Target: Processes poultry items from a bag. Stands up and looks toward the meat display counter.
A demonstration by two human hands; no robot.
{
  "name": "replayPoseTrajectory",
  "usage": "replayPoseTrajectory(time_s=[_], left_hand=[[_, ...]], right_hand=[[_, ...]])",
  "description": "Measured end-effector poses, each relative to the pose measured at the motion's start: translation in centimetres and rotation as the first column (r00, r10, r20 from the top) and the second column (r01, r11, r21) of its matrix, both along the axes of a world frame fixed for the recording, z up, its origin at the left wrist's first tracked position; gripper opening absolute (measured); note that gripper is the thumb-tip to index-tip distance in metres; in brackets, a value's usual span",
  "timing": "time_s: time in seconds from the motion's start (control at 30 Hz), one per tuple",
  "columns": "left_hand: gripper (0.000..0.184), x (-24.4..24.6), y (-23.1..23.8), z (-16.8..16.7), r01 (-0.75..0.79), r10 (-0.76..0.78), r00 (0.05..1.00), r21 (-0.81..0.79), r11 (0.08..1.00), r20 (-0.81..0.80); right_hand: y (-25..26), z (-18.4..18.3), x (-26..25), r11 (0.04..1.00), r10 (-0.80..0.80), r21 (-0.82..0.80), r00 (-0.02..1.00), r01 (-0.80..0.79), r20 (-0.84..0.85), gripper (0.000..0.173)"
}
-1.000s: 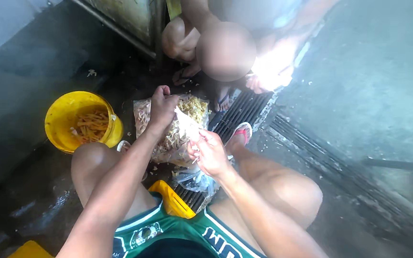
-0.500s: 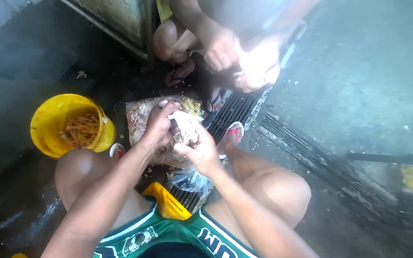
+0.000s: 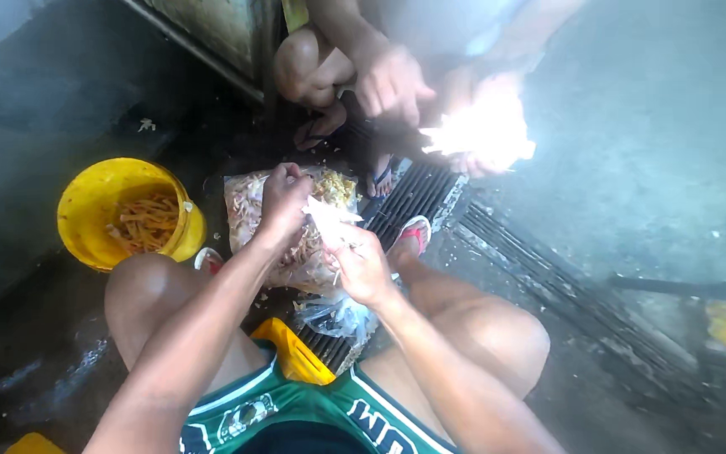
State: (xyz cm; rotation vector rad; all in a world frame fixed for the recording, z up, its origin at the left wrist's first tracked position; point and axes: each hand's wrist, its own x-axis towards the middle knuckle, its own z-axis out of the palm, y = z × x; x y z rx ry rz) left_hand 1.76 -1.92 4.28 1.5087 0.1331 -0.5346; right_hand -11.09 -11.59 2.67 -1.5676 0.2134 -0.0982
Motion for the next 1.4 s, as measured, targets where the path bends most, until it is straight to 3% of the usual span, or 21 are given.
replayPoseTrajectory(time_s=[0.13, 0.5, 0.67, 0.83, 0.93, 1.07, 1.4], left_hand=[[0.017, 0.3, 0.0, 0.7, 0.063, -0.062, 0.997, 0.032, 0.997, -0.047], [0.018, 0.8, -0.5, 1.4, 0.038, -0.035, 0.995, 0.028, 0.999, -0.097], [0.013, 1.1, -0.6, 0.9, 0.043, -0.042, 0.999, 0.021, 0.999, -0.02], [0.008, 0.6, -0.2, 0.6, 0.14, -0.139, 0.99, -0.084, 0.987, 0.016], [0.012, -0.3, 0.1, 0.2, 0.145, -0.145, 0.989, -0.004, 0.989, -0.002], [0.01, -0.7, -0.1, -0.7, 0.141, -0.142, 0.99, 0.067, 0.988, -0.001], [0.011, 0.7, -0.7, -0.8, 0.111, -0.114, 0.993, 0.127, 0.986, 0.018]], right_hand=[[-0.2, 0.0, -0.3, 0.999, 0.003, 0.045, 1.0, -0.004, 0.018, 0.022], [0.5, 0.7, -0.4, 0.997, -0.054, 0.058, 0.998, 0.052, 0.022, 0.025], [0.7, 1.5, -0.5, 0.99, -0.042, 0.135, 0.998, 0.049, -0.053, 0.024], [0.0, 1.1, -1.1, 0.969, -0.008, 0.244, 0.995, 0.033, -0.102, 0.026], [-0.4, 0.2, -0.9, 0.962, -0.002, 0.271, 0.988, 0.044, -0.154, 0.032], [0.3, -0.3, -0.5, 0.949, -0.097, 0.284, 0.985, 0.134, -0.141, 0.019], [0.2, 0.2, -0.1, 0.893, -0.005, 0.443, 0.986, 0.079, -0.164, 0.021]])
